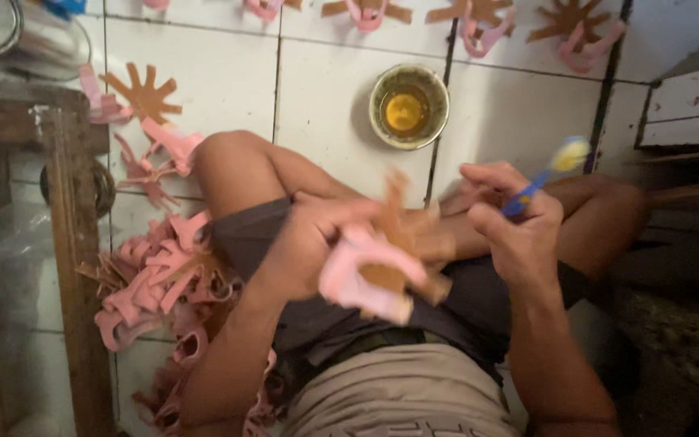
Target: The person sits on the floor and applies glue with a brush from a bowl onto pink foam sandal components, coating the flower-shaped insole pieces one at a time and placing the glued pieces on the tiled floor in rows.
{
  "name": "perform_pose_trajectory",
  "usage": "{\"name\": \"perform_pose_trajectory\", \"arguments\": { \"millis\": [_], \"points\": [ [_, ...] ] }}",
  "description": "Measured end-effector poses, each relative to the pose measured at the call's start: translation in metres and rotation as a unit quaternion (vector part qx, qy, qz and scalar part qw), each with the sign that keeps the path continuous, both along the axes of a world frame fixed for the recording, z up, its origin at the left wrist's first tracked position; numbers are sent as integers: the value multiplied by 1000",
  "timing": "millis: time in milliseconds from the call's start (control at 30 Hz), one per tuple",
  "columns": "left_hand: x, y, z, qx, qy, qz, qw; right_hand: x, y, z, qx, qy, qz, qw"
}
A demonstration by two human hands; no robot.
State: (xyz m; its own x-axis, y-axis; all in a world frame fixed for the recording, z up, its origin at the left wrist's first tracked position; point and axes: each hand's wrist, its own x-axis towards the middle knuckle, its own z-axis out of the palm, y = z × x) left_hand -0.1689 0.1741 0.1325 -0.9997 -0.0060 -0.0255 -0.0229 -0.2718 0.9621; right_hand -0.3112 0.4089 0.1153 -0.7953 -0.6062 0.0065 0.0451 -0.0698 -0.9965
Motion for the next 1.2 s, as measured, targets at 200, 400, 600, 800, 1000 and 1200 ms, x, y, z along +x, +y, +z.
{"name": "perform_pose_trajectory", "arguments": {
  "millis": [200, 400, 600, 800, 1000, 1200],
  "points": [
    [3, 15, -8, -83, -67, -136, 985, -8, -8, 11, 68, 16, 168, 983],
    [12, 21, -34, 35, -64, -138, 988, 4, 0, -16, -46, -89, 172, 980],
    [18, 7, -52, 74, -100, 108, 986, -24, 29, -23, -213, -243, -86, 942],
    [2, 18, -56, 68, -121, 209, 968, -3, 5, -35, -36, -137, -54, 988],
    [-7, 34, -55, 277, -99, 94, 951, 16, -10, -29, 55, -78, -66, 993],
    [-5, 34, -66, 260, -57, 157, 951, 14, -9, -31, 116, -110, -70, 985]
  ]
}}
